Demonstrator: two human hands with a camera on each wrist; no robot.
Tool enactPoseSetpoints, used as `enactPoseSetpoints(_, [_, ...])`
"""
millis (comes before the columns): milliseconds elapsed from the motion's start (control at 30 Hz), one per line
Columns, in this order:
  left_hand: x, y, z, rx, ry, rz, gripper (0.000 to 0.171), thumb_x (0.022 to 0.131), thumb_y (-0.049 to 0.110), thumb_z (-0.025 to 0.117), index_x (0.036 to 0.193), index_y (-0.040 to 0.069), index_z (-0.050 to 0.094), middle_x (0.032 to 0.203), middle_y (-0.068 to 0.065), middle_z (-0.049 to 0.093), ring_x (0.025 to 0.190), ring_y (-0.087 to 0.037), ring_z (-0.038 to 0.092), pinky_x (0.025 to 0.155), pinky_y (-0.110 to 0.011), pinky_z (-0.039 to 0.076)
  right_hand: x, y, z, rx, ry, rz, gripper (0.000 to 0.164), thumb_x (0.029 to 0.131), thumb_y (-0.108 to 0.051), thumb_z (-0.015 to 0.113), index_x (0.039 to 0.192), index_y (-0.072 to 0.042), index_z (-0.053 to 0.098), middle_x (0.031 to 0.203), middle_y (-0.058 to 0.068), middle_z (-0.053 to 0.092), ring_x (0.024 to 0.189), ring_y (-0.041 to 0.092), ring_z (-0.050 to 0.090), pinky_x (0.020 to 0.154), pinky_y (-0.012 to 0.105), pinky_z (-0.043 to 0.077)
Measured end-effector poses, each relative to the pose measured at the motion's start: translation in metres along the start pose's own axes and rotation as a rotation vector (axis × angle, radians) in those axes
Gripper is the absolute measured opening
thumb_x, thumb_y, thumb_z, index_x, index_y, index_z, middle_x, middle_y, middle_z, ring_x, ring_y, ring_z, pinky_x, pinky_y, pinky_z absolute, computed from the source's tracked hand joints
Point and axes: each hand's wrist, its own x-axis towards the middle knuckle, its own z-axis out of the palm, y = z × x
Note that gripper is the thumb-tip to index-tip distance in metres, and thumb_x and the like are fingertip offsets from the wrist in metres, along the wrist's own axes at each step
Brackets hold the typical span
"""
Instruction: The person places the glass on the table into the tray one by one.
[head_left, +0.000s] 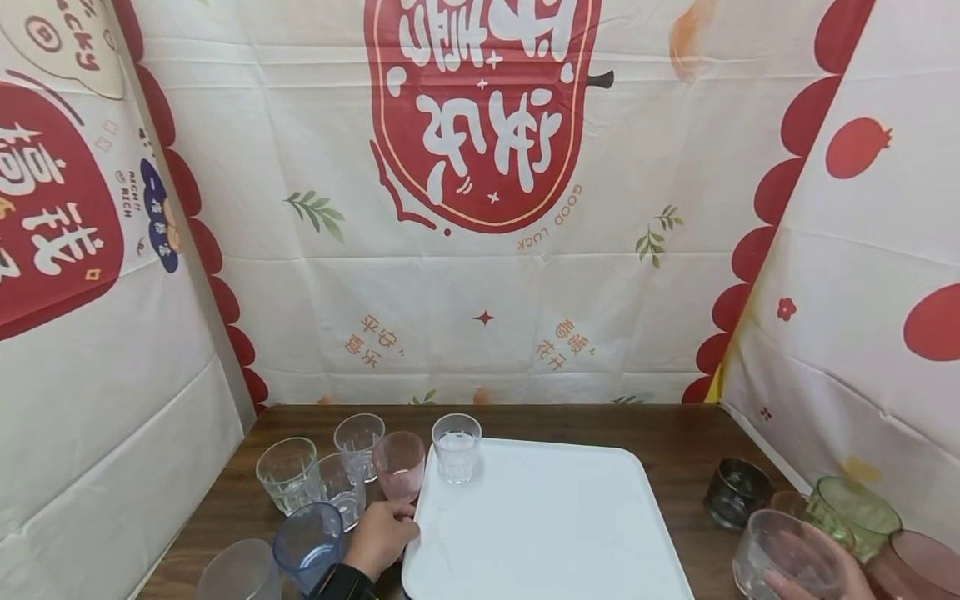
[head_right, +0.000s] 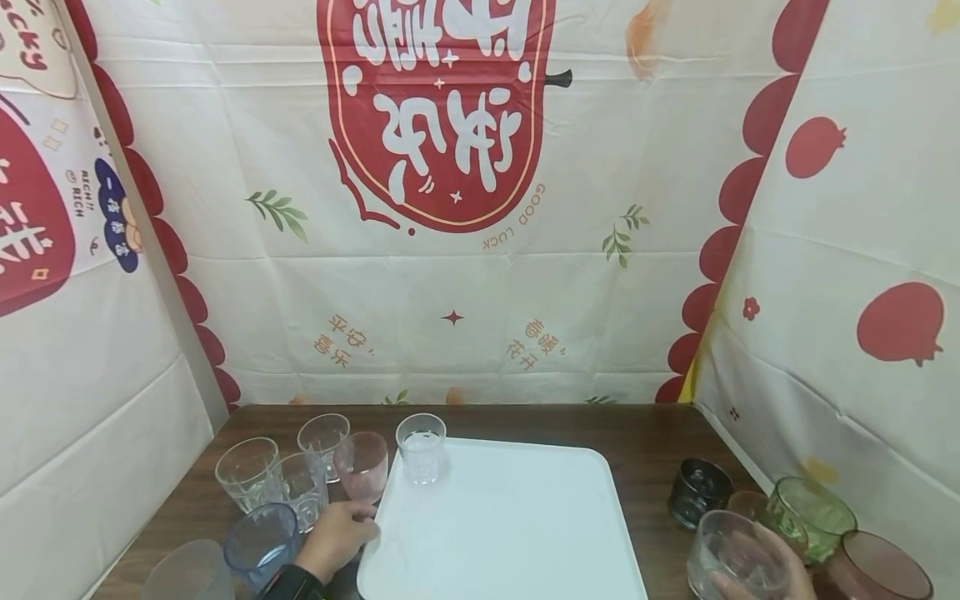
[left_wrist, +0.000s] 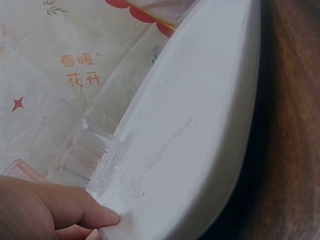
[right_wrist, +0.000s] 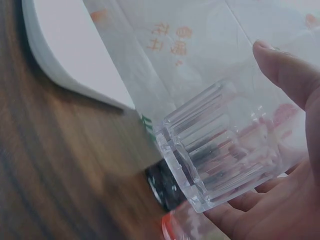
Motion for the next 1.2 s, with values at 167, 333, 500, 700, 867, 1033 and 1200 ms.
enactPoseSetpoints(167, [0.000, 0.000, 0.000, 0.003, 0.004, 0.001, 0.017, 0.076, 0.005, 0.067, 0.090, 0.000, 0.076, 0.095, -0.013, 0.072, 0.074, -0.019, 0.060, 0.064, -0.035, 0.051, -0.002, -0.018, 0.017, -0.188, -0.018, -0.206, 0.065, 0.095, -0.005, 0.066, 0.124, -0.048, 0.026, 0.106, -0.040, 0.055, 0.093, -0.012, 0.060, 0.073, 0.017, 0.052])
enactPoseSetpoints(333, [0.002, 0.001, 0.000, 0.008, 0.013, 0.018, 0.017, 0.075, 0.006, 0.067, 0.089, 0.001, 0.076, 0.091, -0.010, 0.072, 0.073, -0.018, 0.058, 0.064, -0.034, 0.049, -0.005, -0.034, 0.038, -0.249, -0.030, -0.346, 0.068, 0.095, 0.002, 0.064, 0.139, -0.035, 0.028, 0.113, -0.039, 0.052, 0.099, -0.015, 0.057, 0.073, 0.016, 0.051])
enactPoseSetpoints(500, [0.006, 0.004, -0.001, 0.017, 0.009, 0.018, 0.019, 0.075, 0.006, 0.067, 0.091, 0.001, 0.077, 0.091, -0.011, 0.072, 0.075, -0.019, 0.060, 0.066, -0.035, 0.051, -0.004, -0.052, 0.056, -0.373, -0.041, -0.351, 0.073, 0.098, -0.006, 0.063, 0.150, 0.008, 0.013, 0.115, -0.042, 0.046, 0.103, -0.019, 0.050, 0.074, 0.017, 0.051])
enactPoseSetpoints(700, [0.006, 0.005, -0.002, 0.021, 0.017, 0.011, 0.017, 0.075, 0.005, 0.068, 0.089, 0.000, 0.076, 0.096, -0.014, 0.073, 0.076, -0.020, 0.062, 0.066, -0.035, 0.052, 0.007, -0.057, 0.086, -0.262, -0.029, -0.495, 0.074, 0.091, 0.008, 0.065, 0.148, 0.005, 0.018, 0.121, -0.033, 0.052, 0.108, -0.017, 0.052, 0.078, 0.011, 0.050])
enactPoseSetpoints(867, [0.004, 0.003, 0.000, 0.017, 0.013, -0.005, 0.016, 0.075, 0.004, 0.068, 0.088, 0.001, 0.076, 0.096, -0.014, 0.073, 0.074, -0.020, 0.060, 0.065, -0.034, 0.051, 0.015, -0.064, 0.108, -0.255, -0.032, -0.451, 0.079, 0.091, 0.002, 0.069, 0.149, 0.007, 0.016, 0.125, -0.021, 0.052, 0.106, -0.016, 0.052, 0.080, 0.014, 0.050])
enactPoseSetpoints(1033, [0.002, 0.004, -0.001, 0.014, 0.007, -0.016, 0.017, 0.074, 0.004, 0.068, 0.089, 0.001, 0.076, 0.096, -0.013, 0.073, 0.074, -0.019, 0.060, 0.065, -0.034, 0.050, 0.025, -0.071, 0.128, -0.260, -0.081, -0.330, 0.084, 0.093, -0.008, 0.071, 0.154, 0.003, 0.014, 0.143, 0.023, 0.046, 0.114, -0.004, 0.052, 0.084, 0.019, 0.049])
enactPoseSetpoints(1200, [0.000, 0.003, 0.001, 0.013, 0.007, -0.022, 0.018, 0.074, 0.005, 0.068, 0.090, 0.001, 0.076, 0.092, -0.011, 0.073, 0.074, -0.019, 0.060, 0.065, -0.034, 0.051, 0.036, -0.074, 0.145, -0.298, -0.114, -0.194, 0.094, 0.093, -0.024, 0.074, 0.157, -0.004, 0.009, 0.154, 0.029, 0.034, 0.134, 0.037, 0.042, 0.100, 0.047, 0.049])
